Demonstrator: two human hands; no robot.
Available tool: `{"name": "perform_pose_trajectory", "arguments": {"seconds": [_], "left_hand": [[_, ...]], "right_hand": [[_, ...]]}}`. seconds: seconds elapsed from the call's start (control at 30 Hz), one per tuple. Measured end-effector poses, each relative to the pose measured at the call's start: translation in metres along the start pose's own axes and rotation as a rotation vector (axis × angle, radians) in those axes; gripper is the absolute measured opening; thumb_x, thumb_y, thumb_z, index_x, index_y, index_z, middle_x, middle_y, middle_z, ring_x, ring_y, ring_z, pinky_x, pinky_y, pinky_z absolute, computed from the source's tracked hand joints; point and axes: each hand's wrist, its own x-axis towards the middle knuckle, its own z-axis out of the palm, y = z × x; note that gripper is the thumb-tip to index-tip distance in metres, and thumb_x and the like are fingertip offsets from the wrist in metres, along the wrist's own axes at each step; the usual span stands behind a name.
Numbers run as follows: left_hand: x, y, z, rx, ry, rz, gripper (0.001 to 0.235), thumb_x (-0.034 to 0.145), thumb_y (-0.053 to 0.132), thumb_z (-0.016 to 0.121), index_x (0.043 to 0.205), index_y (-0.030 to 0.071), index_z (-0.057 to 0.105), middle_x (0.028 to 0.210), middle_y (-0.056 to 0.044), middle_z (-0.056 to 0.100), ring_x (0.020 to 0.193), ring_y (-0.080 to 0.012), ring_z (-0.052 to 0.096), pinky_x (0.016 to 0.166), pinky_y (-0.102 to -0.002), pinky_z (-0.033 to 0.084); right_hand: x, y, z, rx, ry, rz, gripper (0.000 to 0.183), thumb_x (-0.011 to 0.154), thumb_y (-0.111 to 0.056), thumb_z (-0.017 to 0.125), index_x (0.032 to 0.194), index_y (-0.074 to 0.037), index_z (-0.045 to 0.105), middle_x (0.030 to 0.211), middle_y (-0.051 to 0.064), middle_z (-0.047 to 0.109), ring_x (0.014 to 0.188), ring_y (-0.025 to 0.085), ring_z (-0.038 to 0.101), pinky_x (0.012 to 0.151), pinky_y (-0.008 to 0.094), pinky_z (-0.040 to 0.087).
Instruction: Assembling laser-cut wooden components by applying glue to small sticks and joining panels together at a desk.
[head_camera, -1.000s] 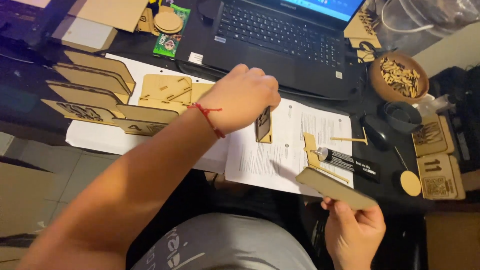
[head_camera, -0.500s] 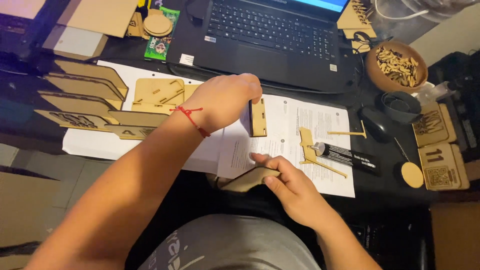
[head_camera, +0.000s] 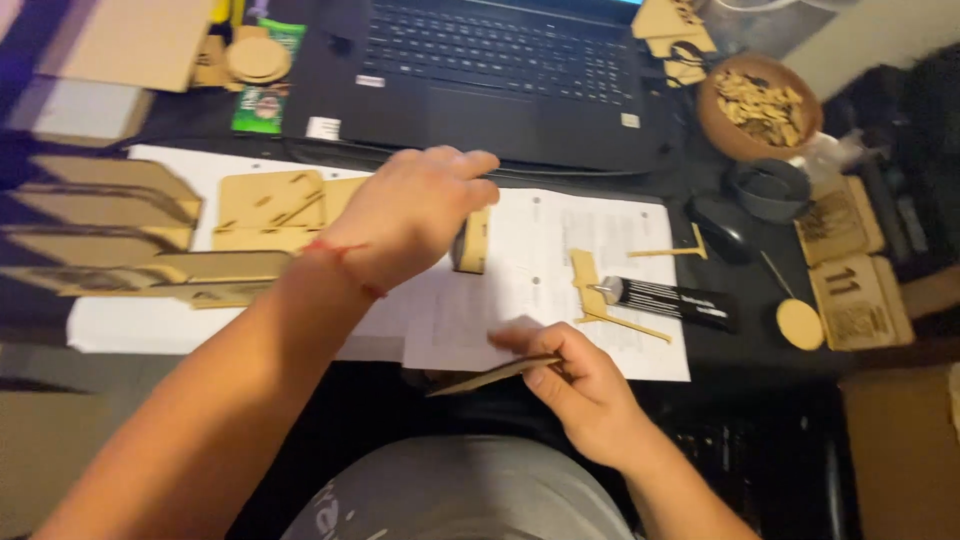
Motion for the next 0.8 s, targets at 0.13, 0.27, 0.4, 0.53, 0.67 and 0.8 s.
{"name": "perform_pose_trajectory", "arguments": {"seconds": [0.13, 0.27, 0.4, 0.53, 0.67, 0.8], "left_hand": [[-0.036, 0.056, -0.023, -0.233, 0.393, -0.072, 0.040, 0.085, 0.002, 0.061, 0.121, 0.020, 0.064, 0.129, -0.006, 0.068, 0.099, -0.0321, 0.068, 0.075, -0.045, 0.056], [-0.061, 0.099, -0.003, -0.628, 0.037, -0.015, 0.053, 0.087, 0.050, 0.065, 0.127, 0.016, 0.064, 0.119, -0.007, 0.073, 0.103, -0.0266, 0.070, 0.085, -0.040, 0.052], [-0.053, 0.107, 0.017, -0.600, -0.044, -0.304, 0.026, 0.094, 0.036, 0.052, 0.102, 0.017, 0.068, 0.082, -0.005, 0.074, 0.068, -0.0306, 0.068, 0.056, -0.045, 0.049], [-0.057, 0.097, 0.010, -0.750, 0.096, -0.602, 0.032, 0.089, 0.031, 0.052, 0.110, 0.015, 0.070, 0.082, -0.004, 0.076, 0.067, -0.0206, 0.069, 0.058, -0.037, 0.049], [-0.068, 0.096, 0.023, -0.787, 0.145, -0.739, 0.022, 0.087, 0.026, 0.050, 0.092, 0.012, 0.066, 0.069, -0.002, 0.062, 0.059, -0.0175, 0.052, 0.053, -0.033, 0.041], [-0.064, 0.100, 0.024, -0.822, 0.104, -0.763, 0.033, 0.088, 0.032, 0.049, 0.110, 0.015, 0.066, 0.087, -0.003, 0.073, 0.072, -0.0211, 0.064, 0.062, -0.036, 0.048]], "right_hand": [[-0.036, 0.037, -0.007, 0.132, 0.348, -0.079, 0.024, 0.091, -0.012, 0.067, 0.109, 0.000, 0.056, 0.075, 0.013, 0.071, 0.072, 0.017, 0.070, 0.071, 0.028, 0.058], [-0.037, 0.022, -0.022, 0.165, 0.471, -0.123, 0.019, 0.091, -0.016, 0.068, 0.095, 0.000, 0.057, 0.073, 0.016, 0.071, 0.069, 0.020, 0.071, 0.067, 0.028, 0.058], [-0.032, 0.019, -0.048, 0.062, 0.401, -0.037, 0.026, 0.091, -0.015, 0.066, 0.111, -0.001, 0.058, 0.088, 0.011, 0.073, 0.077, 0.016, 0.069, 0.073, 0.028, 0.057], [-0.023, -0.012, -0.084, -0.794, 0.420, -0.150, 0.012, 0.093, -0.006, 0.062, 0.101, -0.004, 0.071, 0.095, 0.008, 0.072, 0.087, 0.019, 0.068, 0.082, 0.029, 0.051], [-0.022, 0.019, -0.090, -1.028, 0.177, -0.054, 0.025, 0.093, -0.021, 0.061, 0.113, -0.008, 0.070, 0.102, 0.008, 0.072, 0.094, 0.028, 0.066, 0.084, 0.039, 0.052], [-0.015, 0.022, -0.084, -1.143, 0.199, 0.177, 0.023, 0.091, -0.022, 0.061, 0.111, -0.016, 0.071, 0.098, 0.001, 0.066, 0.094, 0.026, 0.062, 0.068, 0.044, 0.054]]}}
